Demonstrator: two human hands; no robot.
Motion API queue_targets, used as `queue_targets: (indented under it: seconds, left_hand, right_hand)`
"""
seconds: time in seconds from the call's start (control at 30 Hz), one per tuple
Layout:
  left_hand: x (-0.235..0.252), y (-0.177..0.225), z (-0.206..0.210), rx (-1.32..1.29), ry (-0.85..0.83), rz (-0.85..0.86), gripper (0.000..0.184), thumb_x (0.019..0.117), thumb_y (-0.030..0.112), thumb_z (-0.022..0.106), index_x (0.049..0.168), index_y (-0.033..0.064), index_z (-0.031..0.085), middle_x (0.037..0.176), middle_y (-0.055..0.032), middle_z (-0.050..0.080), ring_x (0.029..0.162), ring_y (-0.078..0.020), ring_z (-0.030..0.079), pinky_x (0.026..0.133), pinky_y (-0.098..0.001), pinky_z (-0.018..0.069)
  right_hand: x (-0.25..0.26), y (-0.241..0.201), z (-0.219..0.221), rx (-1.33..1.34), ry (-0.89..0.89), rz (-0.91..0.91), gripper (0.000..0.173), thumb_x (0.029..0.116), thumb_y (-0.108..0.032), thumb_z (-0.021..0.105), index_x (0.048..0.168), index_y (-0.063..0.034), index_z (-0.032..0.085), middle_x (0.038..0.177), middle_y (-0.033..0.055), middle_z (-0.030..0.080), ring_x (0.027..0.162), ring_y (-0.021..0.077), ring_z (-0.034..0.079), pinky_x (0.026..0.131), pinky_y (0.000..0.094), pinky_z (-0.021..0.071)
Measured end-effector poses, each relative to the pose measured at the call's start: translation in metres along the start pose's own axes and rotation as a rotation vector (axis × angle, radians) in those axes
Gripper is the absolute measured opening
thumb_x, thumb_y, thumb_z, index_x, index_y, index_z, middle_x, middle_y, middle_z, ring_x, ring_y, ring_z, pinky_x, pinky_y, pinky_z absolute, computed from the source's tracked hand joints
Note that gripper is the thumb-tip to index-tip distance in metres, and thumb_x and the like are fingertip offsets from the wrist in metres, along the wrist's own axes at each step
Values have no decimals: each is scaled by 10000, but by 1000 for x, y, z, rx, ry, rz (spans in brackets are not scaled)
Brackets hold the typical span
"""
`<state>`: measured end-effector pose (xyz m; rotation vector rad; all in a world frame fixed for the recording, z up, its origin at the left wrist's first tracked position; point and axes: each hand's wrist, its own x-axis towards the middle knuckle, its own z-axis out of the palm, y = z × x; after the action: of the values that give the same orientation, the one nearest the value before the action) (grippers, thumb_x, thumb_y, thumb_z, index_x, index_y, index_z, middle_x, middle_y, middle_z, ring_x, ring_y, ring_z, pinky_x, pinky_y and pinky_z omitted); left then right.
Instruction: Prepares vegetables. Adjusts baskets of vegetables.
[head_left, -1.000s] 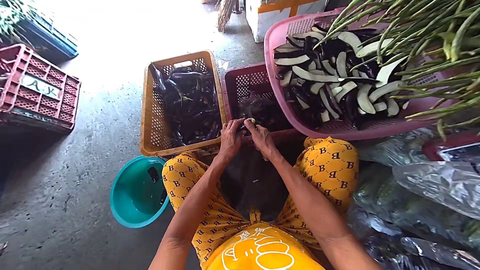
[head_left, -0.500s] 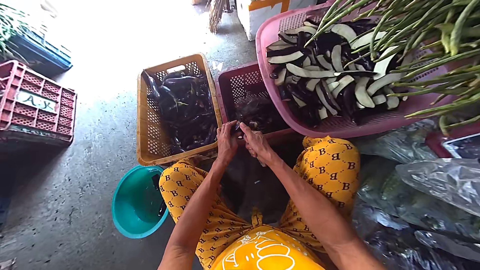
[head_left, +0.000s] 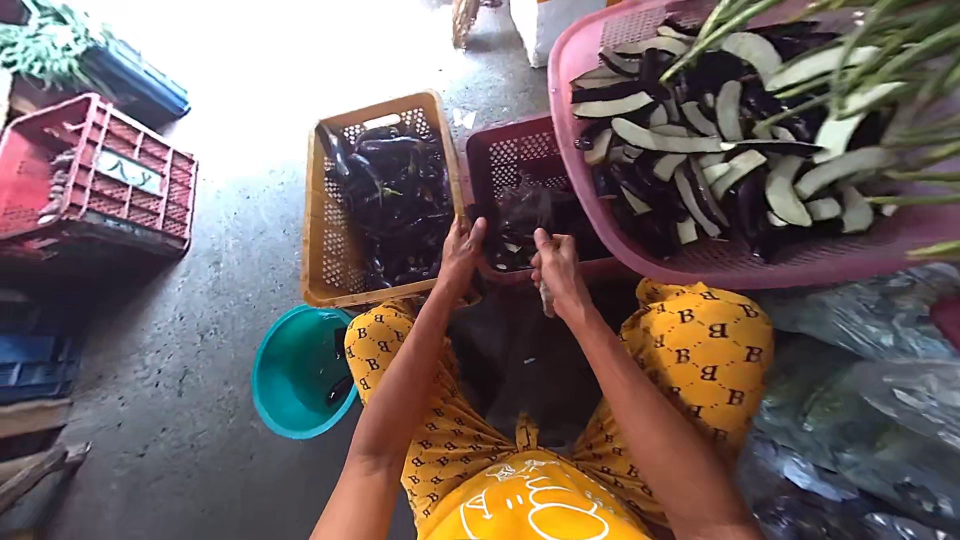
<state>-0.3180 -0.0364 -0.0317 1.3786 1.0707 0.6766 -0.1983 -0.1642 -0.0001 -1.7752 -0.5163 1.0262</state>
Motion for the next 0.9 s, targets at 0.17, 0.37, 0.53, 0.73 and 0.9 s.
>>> queue_targets:
  seconds: [0.17, 0.37, 0.53, 0.73, 0.9]
  left_hand:
    - [37, 66, -68, 186, -15, 163, 562, 1033, 249, 589, 1511, 6, 421, 1469, -196, 514, 1264, -250, 590, 1021, -425, 529]
    - [117, -1, -144, 793, -233, -8, 358, 1030, 210, 604, 1303, -21, 626, 1238, -240, 670, 1171, -385, 640, 1041, -606, 463]
    - [143, -104, -175, 1309, -694, -265, 215, 974, 71, 622, 1155, -7, 709, 1161, -266, 688, 1149, -474, 630, 980, -700, 456]
    - [153, -158, -188, 1348, -821, -231, 300, 911, 48, 682, 1211, 31, 693, 1182, -222, 694, 1160, -432, 635, 982, -654, 470]
    - [152, -172, -185, 1555, -829, -111, 285, 920, 104, 690, 1199, 44, 683, 1225, -200, 677, 1211, -432, 603, 901, -651, 503]
  right_hand:
    - [-13, -17, -11, 39, 56, -62, 590, 1021, -207, 647, 1481, -22, 328, 1087, 151, 582, 765, 164, 620, 712, 347, 561]
    - [-16, -23, -6, 241, 18, -36, 410, 1000, 50, 547, 1378, 12, 393, 975, 76, 596, 729, 98, 654, 689, 243, 589]
    - [-13, -19, -1, 213, 4, -23, 350, 994, 9, 520, 1329, 4, 422, 936, 28, 623, 725, 58, 669, 680, 204, 597]
    - [-10, -7, 0, 128, -20, -66, 365, 976, -59, 520, 1321, -8, 411, 947, -16, 620, 744, 46, 668, 677, 192, 598]
    - [-7, -4, 1, 112, -2, -53, 378, 970, -53, 520, 1327, 3, 408, 951, -13, 625, 734, 44, 670, 668, 185, 597]
